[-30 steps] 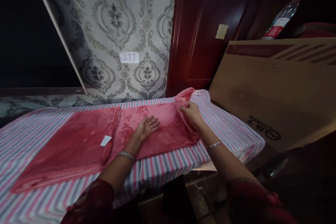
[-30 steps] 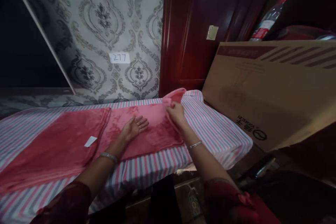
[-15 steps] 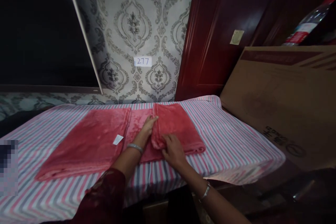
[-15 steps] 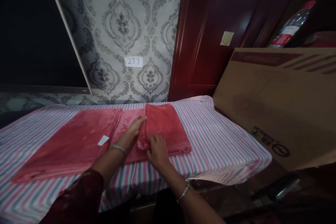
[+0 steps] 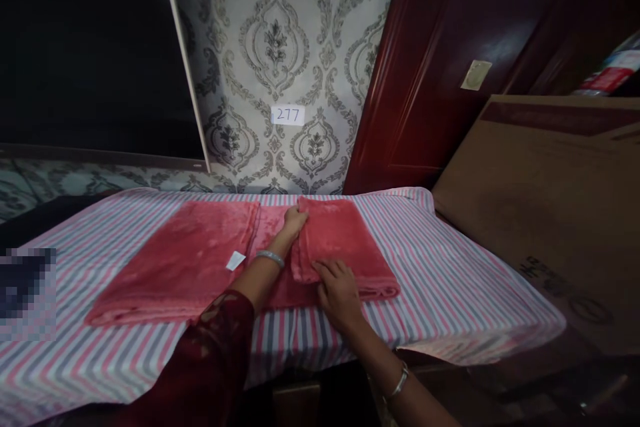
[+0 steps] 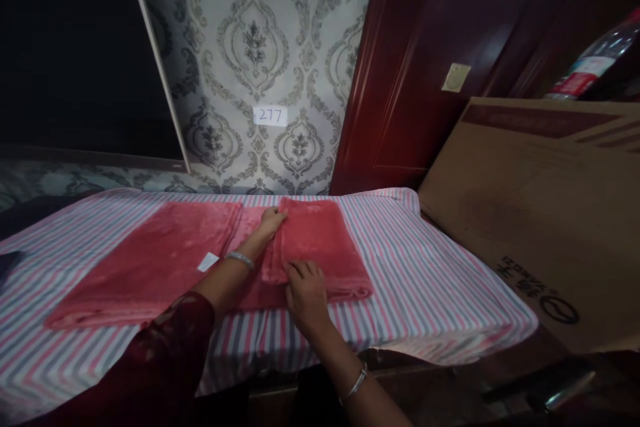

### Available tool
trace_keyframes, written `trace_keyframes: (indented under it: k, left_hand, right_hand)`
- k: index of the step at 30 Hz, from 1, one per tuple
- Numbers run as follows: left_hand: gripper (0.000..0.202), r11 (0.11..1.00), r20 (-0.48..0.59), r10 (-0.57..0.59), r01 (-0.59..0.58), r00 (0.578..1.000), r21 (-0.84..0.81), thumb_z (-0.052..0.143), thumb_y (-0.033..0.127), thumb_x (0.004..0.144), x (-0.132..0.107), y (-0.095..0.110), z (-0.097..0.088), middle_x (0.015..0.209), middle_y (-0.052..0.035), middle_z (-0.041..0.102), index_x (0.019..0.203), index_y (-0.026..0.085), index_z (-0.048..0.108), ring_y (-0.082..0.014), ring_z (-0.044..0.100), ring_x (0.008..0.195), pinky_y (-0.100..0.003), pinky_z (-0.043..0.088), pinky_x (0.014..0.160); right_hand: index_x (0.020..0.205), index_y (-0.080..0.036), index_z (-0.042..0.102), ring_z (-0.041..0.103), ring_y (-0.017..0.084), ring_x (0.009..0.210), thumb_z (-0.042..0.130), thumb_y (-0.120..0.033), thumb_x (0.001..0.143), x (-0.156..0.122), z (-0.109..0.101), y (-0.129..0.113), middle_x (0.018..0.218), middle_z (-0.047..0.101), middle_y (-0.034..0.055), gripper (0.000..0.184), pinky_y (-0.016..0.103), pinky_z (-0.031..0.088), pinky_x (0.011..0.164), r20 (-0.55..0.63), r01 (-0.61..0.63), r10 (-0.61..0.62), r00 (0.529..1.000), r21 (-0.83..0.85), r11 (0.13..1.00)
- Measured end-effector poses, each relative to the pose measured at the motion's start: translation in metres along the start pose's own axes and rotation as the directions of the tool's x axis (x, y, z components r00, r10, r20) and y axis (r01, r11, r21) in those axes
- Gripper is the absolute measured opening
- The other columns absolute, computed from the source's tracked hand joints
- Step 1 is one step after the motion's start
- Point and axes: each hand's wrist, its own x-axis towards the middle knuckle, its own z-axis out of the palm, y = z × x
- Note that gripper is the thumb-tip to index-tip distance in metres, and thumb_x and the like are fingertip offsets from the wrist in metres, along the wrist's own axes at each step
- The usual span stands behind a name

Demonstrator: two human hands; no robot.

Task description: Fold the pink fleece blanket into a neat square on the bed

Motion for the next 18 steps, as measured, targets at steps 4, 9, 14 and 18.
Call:
trace_keyframes:
  k: [4, 9, 14, 18]
  left_hand:
    - [0.018, 0.993, -0.053, -0.067, 0.071, 0.996, 0.091, 0.077, 0.01, 0.063, -0.003, 0.0, -0.029, 0.061, -0.0019, 0.063, 0.07, 0.018, 0.063, -0.0252, 0.068, 0.074, -0.031, 0.052, 0.066]
    - [0.022, 0.99, -0.035, -0.091, 0.094, 0.995, 0.102, 0.081, 0.022, 0.063, 0.002, -0.002, -0.034, 0.062, -0.0023, 0.066, 0.078, 0.017, 0.065, -0.0236, 0.069, 0.068, -0.032, 0.054, 0.065]
    - [0.019, 0.987, -0.094, -0.036, 0.051, 0.995, 0.153, 0.08, 0.024, 0.067, 0.016, 0.003, -0.029, 0.069, -0.0052, 0.068, 0.071, 0.018, 0.062, -0.0252, 0.071, 0.081, -0.03, 0.053, 0.07]
    - [0.022, 0.98, -0.172, -0.013, 0.047, 0.985, 0.195, 0.079, 0.015, 0.063, 0.02, -0.001, -0.043, 0.079, -0.0083, 0.071, 0.069, 0.02, 0.059, -0.03, 0.069, 0.1, -0.031, 0.051, 0.076]
  right_hand:
    - [0.124, -0.022, 0.07, 0.058, 0.026, 0.107, 0.052, -0.003, 0.081, -0.005, 0.017, -0.012, 0.119, 0.069, 0.0097, 0.05, 0.041, 0.047, 0.094, 0.067, 0.017, -0.02, 0.998, 0.05, 0.999]
    - [0.122, -0.022, 0.071, 0.058, 0.026, 0.107, 0.053, -0.003, 0.08, -0.009, 0.023, -0.018, 0.121, 0.069, 0.0093, 0.049, 0.043, 0.047, 0.094, 0.152, -0.027, 0.017, 0.988, 0.063, 0.998]
    - [0.125, -0.024, 0.07, 0.057, 0.026, 0.107, 0.053, -0.003, 0.08, -0.006, 0.017, -0.021, 0.12, 0.069, 0.0092, 0.052, 0.042, 0.047, 0.093, 0.083, 0.025, -0.03, 0.996, 0.065, 0.998]
    - [0.125, -0.024, 0.069, 0.057, 0.025, 0.106, 0.055, -0.003, 0.081, -0.007, 0.027, -0.027, 0.121, 0.068, 0.0087, 0.051, 0.04, 0.047, 0.091, 0.103, 0.061, -0.067, 0.992, 0.058, 0.996]
